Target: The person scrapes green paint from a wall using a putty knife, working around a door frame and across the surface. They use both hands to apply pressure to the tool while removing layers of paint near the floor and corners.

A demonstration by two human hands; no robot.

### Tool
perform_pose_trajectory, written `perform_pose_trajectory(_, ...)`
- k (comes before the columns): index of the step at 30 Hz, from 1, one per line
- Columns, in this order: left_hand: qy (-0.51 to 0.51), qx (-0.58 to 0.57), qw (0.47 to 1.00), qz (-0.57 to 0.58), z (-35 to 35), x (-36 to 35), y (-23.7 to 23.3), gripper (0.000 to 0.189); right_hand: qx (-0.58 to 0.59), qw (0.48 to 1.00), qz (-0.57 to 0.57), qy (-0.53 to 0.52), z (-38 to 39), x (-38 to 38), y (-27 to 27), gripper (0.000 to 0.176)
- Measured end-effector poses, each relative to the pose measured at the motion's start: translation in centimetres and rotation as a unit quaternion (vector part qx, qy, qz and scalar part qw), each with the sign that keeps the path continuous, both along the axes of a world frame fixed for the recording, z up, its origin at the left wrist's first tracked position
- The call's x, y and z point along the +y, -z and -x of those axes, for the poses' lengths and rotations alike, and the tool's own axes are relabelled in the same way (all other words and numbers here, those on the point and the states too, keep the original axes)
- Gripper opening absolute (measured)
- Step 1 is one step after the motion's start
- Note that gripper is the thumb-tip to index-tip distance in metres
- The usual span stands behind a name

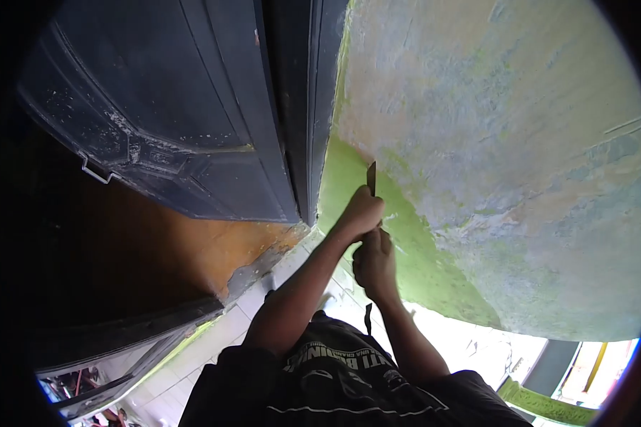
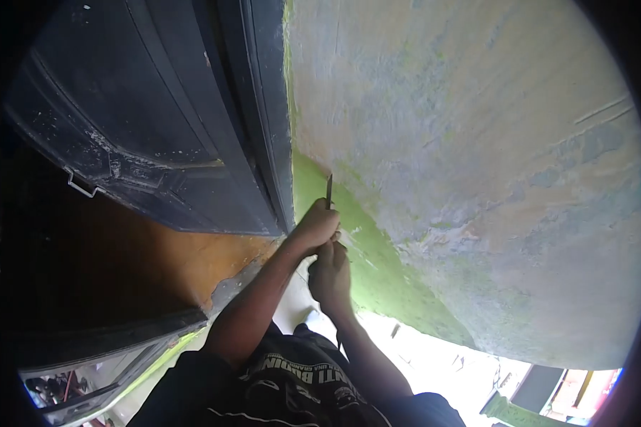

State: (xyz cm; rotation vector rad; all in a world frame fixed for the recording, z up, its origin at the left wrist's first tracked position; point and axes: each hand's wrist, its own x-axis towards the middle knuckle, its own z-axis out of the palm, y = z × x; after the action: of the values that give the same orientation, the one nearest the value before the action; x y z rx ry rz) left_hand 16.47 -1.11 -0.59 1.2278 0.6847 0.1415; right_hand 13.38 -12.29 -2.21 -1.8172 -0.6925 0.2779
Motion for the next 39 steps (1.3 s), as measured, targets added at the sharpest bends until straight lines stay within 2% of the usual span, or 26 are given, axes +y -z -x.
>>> perform_pose_trajectory(1, -0.01, -0.008, 1.0, 0.014, -0.6, -0.5, 0.4, 0.004, 0.044, 0.999, 0.0, -0.001, -0.4, -0.6, -1.3, 0.035)
perform_pose_trajectory(2, -0.011, -0.015, 1.0, 0.007, -1.3, 0.4, 0.3, 0.004, 0.036, 0.999, -0.007, -0.003, -0.9, 0.1, -2.9, 0.035)
perform_pose_trajectory(4, 0.033, 0.018, 0.999, -0.007, -1.8, 1.7, 0.6, 0.006, 0.169, 0.986, -0.003, 0.003, -1.7, 1.0, -4.5, 0.034)
perform_pose_trajectory(5, 0.007, -0.004, 0.999, 0.052, -1.5, 2.2, 0.2, 0.007, 0.042, 0.998, -0.001, -0.045, -2.3, 1.4, -3.3, 0.034)
perform_pose_trajectory(6, 0.007, -0.001, 0.999, 0.051, -1.1, 1.5, 0.0, 0.007, 0.044, 0.998, -0.002, -0.045, -2.2, 0.5, -2.6, 0.034)
perform_pose_trajectory(8, 0.016, 0.009, 1.0, -0.021, -1.0, 0.0, -0.8, 0.007, 0.061, 0.997, -0.016, -0.038, -1.9, -0.8, -2.9, 0.032)
perform_pose_trajectory(9, 0.006, -0.002, 1.0, 0.031, -1.1, -0.7, -0.3, 0.008, 0.158, 0.987, 0.016, -0.007, -1.6, -1.2, -4.2, 0.03)
perform_pose_trajectory(13, -0.009, -0.014, 1.0, 0.025, -1.8, 2.1, 2.1, 0.017, 0.181, 0.983, 0.017, -0.01, -2.1, 1.0, -3.6, 0.029)
perform_pose_trajectory(16, 0.033, 0.018, 0.999, -0.002, -0.7, 1.5, -0.2, 0.009, 0.238, 0.971, 0.009, -0.02, -1.5, 0.5, -5.2, 0.029)
perform_pose_trajectory(18, 0.015, 0.009, 1.0, 0.01, -1.1, 1.7, -0.3, 0.012, 0.258, 0.966, 0.015, -0.01, -1.9, 1.0, -4.7, 0.028)
perform_pose_trajectory(20, -0.001, 0.024, 0.998, -0.052, -1.9, 3.1, 0.7, 0.015, 0.091, 0.993, -0.019, -0.074, -3.4, 2.2, -1.7, 0.028)
perform_pose_trajectory(21, -0.009, 0.049, 0.999, -0.007, -2.1, 4.2, 0.7, 0.017, 0.239, 0.97, -0.009, -0.041, -2.7, 3.3, -4.5, 0.028)
perform_pose_trajectory(22, 0.041, 0.034, 0.998, 0.027, -1.5, 5.4, 1.0, 0.017, 0.242, 0.969, -0.006, -0.038, -2.1, 2.7, -5.0, 0.028)
perform_pose_trajectory(25, 0.019, 0.018, 0.999, -0.045, -1.1, 3.2, 0.5, 0.016, 0.244, 0.97, 0.019, -0.013, -1.3, 2.3, -5.4, 0.028)
perform_pose_trajectory(26, 0.037, 0.0, 0.999, -0.032, -0.8, 2.8, -0.5, 0.017, 0.24, 0.97, 0.017, -0.019, -1.7, 3.1, -5.3, 0.028)
perform_pose_trajectory(28, 0.005, 0.031, 0.997, -0.069, -2.5, 4.7, 2.5, 0.016, 0.232, 0.973, 0.01, -0.015, -2.1, 3.7, -4.8, 0.028)
perform_pose_trajectory(30, 0.028, 0.048, 0.998, -0.005, -1.6, 7.8, 0.8, 0.017, 0.283, 0.957, 0.022, -0.059, -3.2, 6.3, -5.1, 0.03)
perform_pose_trajectory(31, 0.06, 0.041, 0.997, -0.007, -2.0, 9.5, 2.6, 0.018, 0.286, 0.956, 0.027, -0.053, -2.8, 6.5, -4.8, 0.03)
perform_pose_trajectory(33, 0.044, 0.034, 0.998, -0.039, -1.7, 8.1, 2.1, 0.019, 0.282, 0.957, 0.023, -0.055, -2.4, 6.9, -4.5, 0.03)
perform_pose_trajectory(35, 0.035, 0.038, 0.996, -0.067, -0.7, 5.9, 0.6, 0.021, 0.223, 0.974, 0.024, -0.006, -1.5, 5.3, -3.9, 0.03)
perform_pose_trajectory(36, 0.027, 0.004, 1.0, -0.013, -1.2, 6.1, 1.8, 0.02, 0.221, 0.975, 0.026, -0.01, -2.1, 6.2, -4.0, 0.03)
perform_pose_trajectory(38, 0.007, 0.041, 0.999, -0.035, -1.6, 7.9, 1.5, 0.017, 0.256, 0.966, 0.027, -0.035, -3.0, 7.0, -4.0, 0.03)
perform_pose_trajectory(39, -0.02, 0.019, 0.999, 0.019, -2.0, 8.9, 2.2, 0.017, 0.291, 0.953, 0.076, -0.025, -3.4, 8.0, -4.2, 0.031)
